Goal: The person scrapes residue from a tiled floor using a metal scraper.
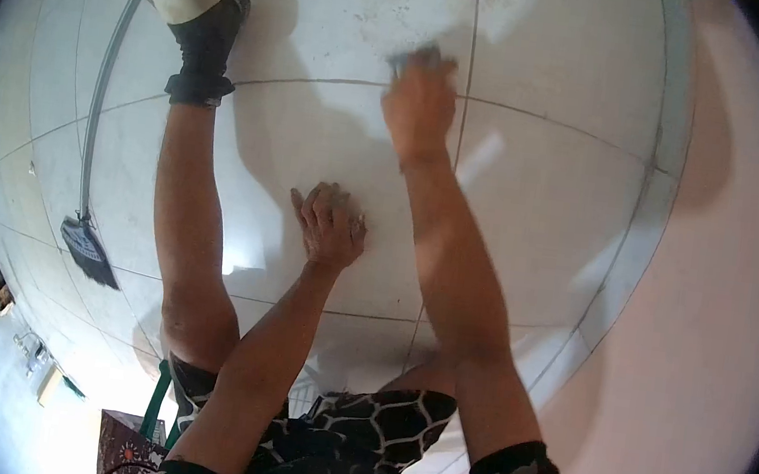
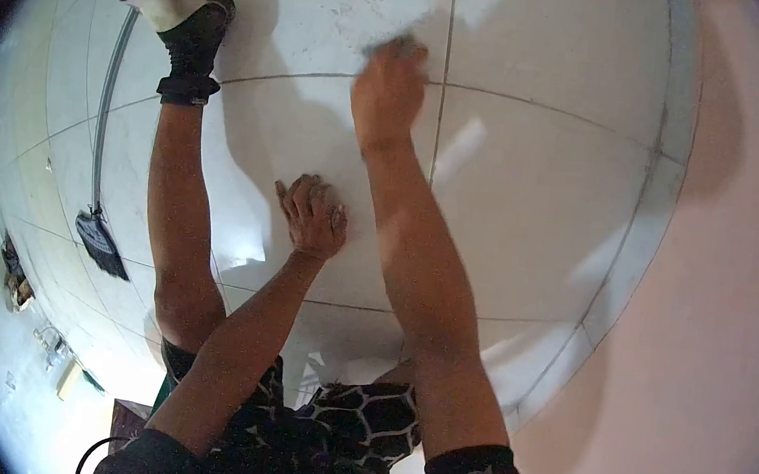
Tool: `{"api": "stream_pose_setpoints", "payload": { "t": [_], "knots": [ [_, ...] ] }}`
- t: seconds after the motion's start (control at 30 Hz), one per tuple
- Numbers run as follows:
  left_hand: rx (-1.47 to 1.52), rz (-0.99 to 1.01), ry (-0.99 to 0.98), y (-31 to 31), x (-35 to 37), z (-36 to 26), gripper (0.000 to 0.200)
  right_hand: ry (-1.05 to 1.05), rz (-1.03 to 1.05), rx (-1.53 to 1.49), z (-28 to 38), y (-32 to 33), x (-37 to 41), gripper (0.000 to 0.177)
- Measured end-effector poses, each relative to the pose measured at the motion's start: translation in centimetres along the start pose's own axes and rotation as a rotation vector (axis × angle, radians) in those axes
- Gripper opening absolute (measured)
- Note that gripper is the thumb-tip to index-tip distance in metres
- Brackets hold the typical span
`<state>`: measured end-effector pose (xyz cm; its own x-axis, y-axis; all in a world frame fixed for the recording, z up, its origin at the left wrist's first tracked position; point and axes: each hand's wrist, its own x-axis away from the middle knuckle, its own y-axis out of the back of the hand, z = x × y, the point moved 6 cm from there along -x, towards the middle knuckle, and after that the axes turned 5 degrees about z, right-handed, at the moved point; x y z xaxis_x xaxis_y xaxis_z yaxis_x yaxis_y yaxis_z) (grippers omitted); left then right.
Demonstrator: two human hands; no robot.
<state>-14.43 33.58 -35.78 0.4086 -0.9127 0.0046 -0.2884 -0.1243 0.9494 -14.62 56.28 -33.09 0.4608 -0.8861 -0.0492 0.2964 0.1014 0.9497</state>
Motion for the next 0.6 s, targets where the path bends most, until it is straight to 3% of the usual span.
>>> {"api": "stream_pose_setpoints", "payload": {
  "t": [0.07,0.2,0.27,0.3,0.33,0.4,0.43,0.5,0.57,0.6],
  "knots": [
    [0.010,-0.015,0.010,0.1,-0.5,-0.1,0.038,-0.230,0.398,-0.266,0.4,-1.4,-6.0,0.037],
    [0.018,0.009,0.056,0.4,-0.3,-0.1,0.037,-0.090,0.383,-0.272,-0.2,-1.5,-0.9,0.039],
    [0.051,0.012,0.092,0.2,-0.5,0.1,0.041,0.030,0.141,-0.136,-0.4,-0.3,0.7,0.034],
    [0.064,0.088,0.148,0.6,-1.9,0.1,0.039,0.042,0.241,-0.143,0.6,-1.6,-1.7,0.034],
    [0.052,0.085,0.155,1.2,-4.2,0.7,0.039,0.071,0.205,-0.182,1.9,-2.3,-4.7,0.034],
    [0.036,-0.085,0.214,2.2,-10.2,2.5,0.033,-0.215,0.622,-0.320,3.5,-1.7,-9.4,0.039],
    [0.050,-0.108,0.217,2.1,-14.0,4.1,0.030,-0.208,0.640,-0.316,3.0,-2.5,-7.5,0.039],
    [0.074,-0.112,0.218,2.3,-17.6,5.6,0.027,0.095,0.243,-0.269,2.5,-0.8,-2.2,0.034],
    [0.062,-0.255,0.309,2.8,-19.9,6.8,0.024,0.146,0.221,-0.254,3.5,-0.7,-3.9,0.035],
    [0.066,-0.223,0.327,2.7,-20.1,7.1,0.024,0.151,0.226,-0.238,3.9,-0.5,-3.3,0.037]
  ]
}}
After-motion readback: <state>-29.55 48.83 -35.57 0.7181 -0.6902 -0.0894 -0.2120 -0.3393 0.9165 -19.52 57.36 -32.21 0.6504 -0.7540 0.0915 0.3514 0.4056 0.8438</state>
